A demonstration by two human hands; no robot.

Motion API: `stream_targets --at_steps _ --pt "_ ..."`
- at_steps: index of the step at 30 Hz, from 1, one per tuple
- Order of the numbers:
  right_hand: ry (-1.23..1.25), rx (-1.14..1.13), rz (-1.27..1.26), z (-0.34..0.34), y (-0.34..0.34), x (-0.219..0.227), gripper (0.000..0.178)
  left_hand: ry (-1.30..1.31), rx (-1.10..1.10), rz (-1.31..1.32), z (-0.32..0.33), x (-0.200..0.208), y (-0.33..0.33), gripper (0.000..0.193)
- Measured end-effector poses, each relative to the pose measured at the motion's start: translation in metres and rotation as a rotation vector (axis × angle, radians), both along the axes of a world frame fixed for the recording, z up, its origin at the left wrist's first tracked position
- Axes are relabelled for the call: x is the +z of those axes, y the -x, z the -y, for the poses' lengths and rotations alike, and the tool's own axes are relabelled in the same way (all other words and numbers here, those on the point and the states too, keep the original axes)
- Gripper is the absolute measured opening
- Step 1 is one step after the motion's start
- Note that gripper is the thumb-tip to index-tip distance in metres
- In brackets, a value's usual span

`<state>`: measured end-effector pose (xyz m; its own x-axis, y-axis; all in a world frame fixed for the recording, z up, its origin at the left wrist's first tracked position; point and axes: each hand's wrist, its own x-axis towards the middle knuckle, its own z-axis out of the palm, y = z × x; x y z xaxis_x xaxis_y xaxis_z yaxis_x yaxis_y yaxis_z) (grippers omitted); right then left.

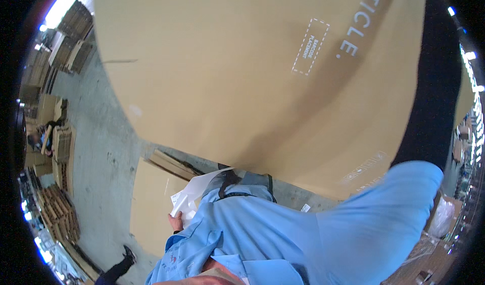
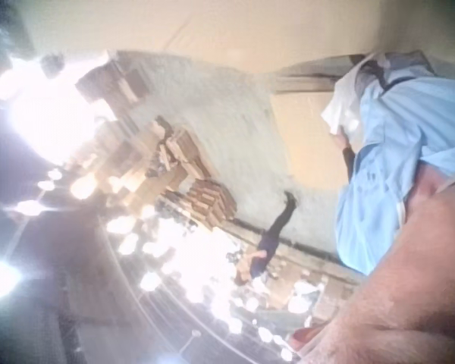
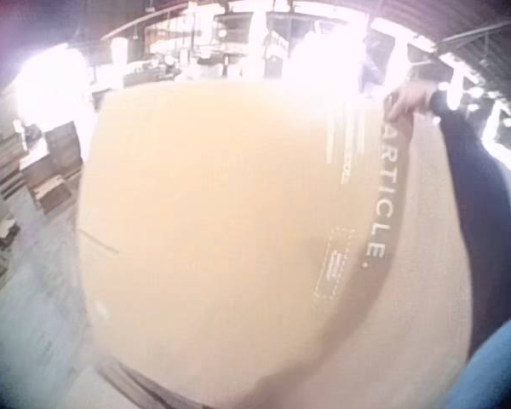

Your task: The person repeatedly peels barcode labels from a roll and sticks them onto flat cardboard boxes. They smooth each label with their hands and move to the next box, continuing the process throughout the clip.

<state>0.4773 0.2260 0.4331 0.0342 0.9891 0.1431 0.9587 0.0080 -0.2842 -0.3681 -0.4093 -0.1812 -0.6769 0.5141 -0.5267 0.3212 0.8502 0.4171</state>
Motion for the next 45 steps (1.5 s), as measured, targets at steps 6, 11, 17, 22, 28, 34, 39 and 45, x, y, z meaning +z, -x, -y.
stream_targets --at_steps 6,11,17,22,28,34,39,45 --pt "-0.051 -0.418 0.146 -0.002 0.022 -0.431 0.056 -0.061 0.086 -0.069 0.039 0.058 -0.040 0.054" --pt "0.646 -0.297 0.282 0.285 0.236 -0.701 0.091 -0.023 -0.005 -0.170 0.025 0.068 -0.049 0.061" --pt "0.725 -0.404 -0.019 0.347 0.309 -0.676 0.102 -0.104 -0.257 0.087 -0.045 0.080 -0.016 0.059" --pt "0.886 -0.332 -0.227 0.322 0.290 -0.628 0.107 -0.318 -0.505 0.260 -0.135 0.124 -0.034 0.052" --pt "0.620 0.353 -1.199 0.299 0.388 -0.497 0.099 -0.484 -0.764 0.354 -0.226 0.228 -0.090 0.054" --pt "0.623 1.010 -0.933 0.245 0.496 -0.351 0.084 -0.518 -1.119 0.372 -0.303 0.288 -0.119 0.055" --pt "0.916 0.855 -0.697 0.228 0.506 -0.316 0.051 -0.572 -1.130 0.517 -0.328 0.282 -0.107 0.065" --pt "0.754 0.530 -0.776 0.219 0.404 -0.280 0.044 -0.380 -1.244 0.533 -0.348 0.256 -0.054 0.086"
